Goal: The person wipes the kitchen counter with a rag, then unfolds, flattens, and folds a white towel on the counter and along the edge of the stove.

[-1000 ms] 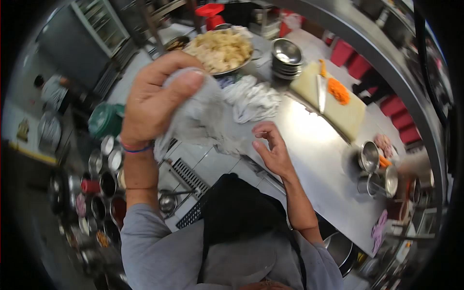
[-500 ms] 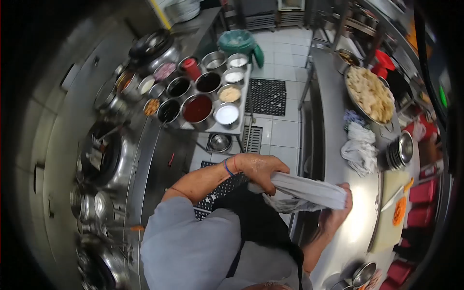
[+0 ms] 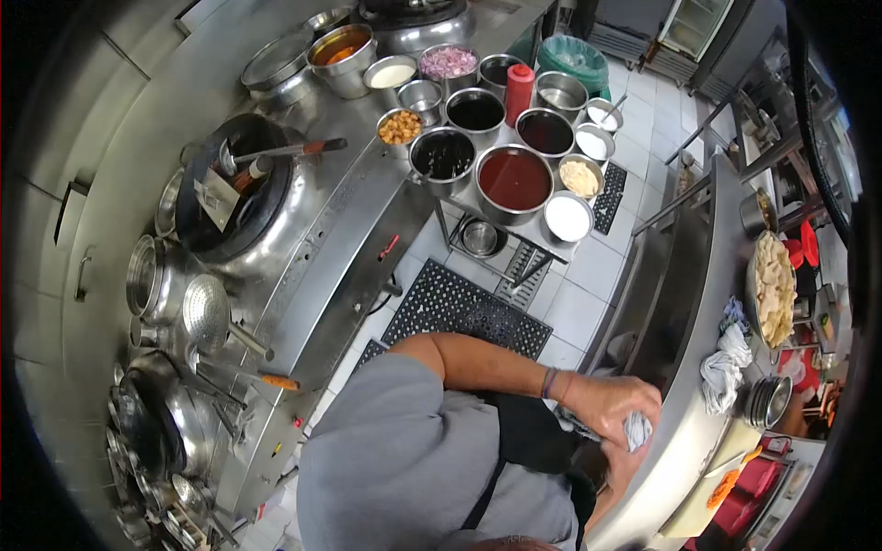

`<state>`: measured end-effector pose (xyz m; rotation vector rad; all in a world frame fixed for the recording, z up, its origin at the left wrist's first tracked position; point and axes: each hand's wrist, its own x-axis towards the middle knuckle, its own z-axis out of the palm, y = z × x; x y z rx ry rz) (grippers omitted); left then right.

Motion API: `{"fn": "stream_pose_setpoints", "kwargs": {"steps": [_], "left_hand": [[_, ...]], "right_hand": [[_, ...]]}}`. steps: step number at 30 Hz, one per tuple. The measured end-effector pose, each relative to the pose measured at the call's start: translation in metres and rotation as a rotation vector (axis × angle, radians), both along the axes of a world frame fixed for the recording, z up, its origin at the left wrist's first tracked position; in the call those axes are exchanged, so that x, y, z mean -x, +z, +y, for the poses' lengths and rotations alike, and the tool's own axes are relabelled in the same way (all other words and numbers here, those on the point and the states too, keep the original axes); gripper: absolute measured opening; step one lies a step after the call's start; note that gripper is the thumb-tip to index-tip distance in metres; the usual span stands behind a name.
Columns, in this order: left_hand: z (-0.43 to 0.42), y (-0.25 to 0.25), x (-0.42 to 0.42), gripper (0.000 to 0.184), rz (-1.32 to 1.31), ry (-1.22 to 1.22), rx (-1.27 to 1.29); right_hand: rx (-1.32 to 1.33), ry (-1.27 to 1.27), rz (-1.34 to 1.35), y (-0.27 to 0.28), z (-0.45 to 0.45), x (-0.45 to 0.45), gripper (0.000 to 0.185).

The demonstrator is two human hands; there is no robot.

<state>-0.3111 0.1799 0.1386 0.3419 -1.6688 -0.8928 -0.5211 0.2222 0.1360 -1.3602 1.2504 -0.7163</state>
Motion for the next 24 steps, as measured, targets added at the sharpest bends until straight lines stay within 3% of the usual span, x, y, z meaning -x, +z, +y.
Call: {"fn": "stream_pose_setpoints", "kwargs": {"steps": [3,4,6,8,9,10,11,12,13,14,16,19,20,21,22,23,24], "left_hand": [[0.001,-0.013,-0.008,0.039,-0.169,0.142,-0.173],[-0.001,-0.017,-0.011,0.042,-0.117,0.123,-0.260],[-0.001,-0.027,-0.015,0.047,-0.013,0.087,-0.450],[0.011,-0.024,-0.017,0.052,0.161,-0.049,-0.490],[0.017,-0.021,-0.021,0.054,0.246,-0.121,-0.508],[0.018,-0.024,-0.037,0.061,-0.089,0.005,-0.397],[0.017,-0.023,-0.050,0.055,-0.254,-0.024,-0.434],[0.011,-0.041,-0.054,0.048,-0.180,-0.361,-0.492],[0.005,-0.056,-0.059,0.042,-0.104,-0.697,-0.545],[0.007,-0.052,-0.060,0.037,-0.192,-0.620,-0.589],[0.009,-0.042,-0.065,0.029,-0.377,-0.460,-0.661],[0.006,-0.028,-0.063,0.025,-0.309,-0.371,-0.480],[-0.001,-0.020,-0.070,0.024,-0.442,-0.355,-0.401],[-0.003,-0.014,-0.084,0.021,-0.343,-0.418,-0.406],[-0.007,-0.011,-0.094,0.019,-0.361,-0.386,-0.375],[-0.013,-0.021,-0.103,0.019,-0.396,-0.268,-0.217],[-0.008,-0.003,-0.119,0.021,-0.667,-0.159,-0.294]], "right_hand": [[0.231,-0.325,-0.003,-0.045,0.002,-0.020,0.069],[0.283,-0.201,0.082,-0.040,0.002,-0.023,0.052],[0.221,-0.183,-0.036,-0.027,0.009,-0.023,0.048],[0.244,-0.121,-0.083,-0.024,0.017,-0.017,0.052],[0.227,-0.185,-0.231,-0.025,0.020,-0.018,0.054],[0.209,-0.245,-0.380,-0.022,0.024,-0.025,0.056],[0.191,-0.304,-0.530,-0.020,0.028,-0.031,0.058],[0.233,-0.565,-0.518,-0.029,0.036,-0.032,0.053],[0.198,-0.405,-0.745,-0.050,0.029,-0.012,0.042],[0.134,-0.212,-0.844,-0.061,0.018,0.000,0.039],[0.120,-0.237,-0.584,-0.074,0.026,-0.009,0.051],[0.129,-0.137,-0.159,-0.068,0.045,-0.050,0.077],[0.152,-0.130,-0.068,-0.066,0.049,-0.059,0.086],[0.198,-0.192,0.010,-0.060,0.052,-0.064,0.096],[0.226,-0.259,0.112,-0.045,0.050,-0.066,0.084],[0.255,-0.385,0.183,-0.057,0.045,-0.052,0.057],[0.227,-0.373,0.215,-0.056,0.043,-0.037,0.045]]}}
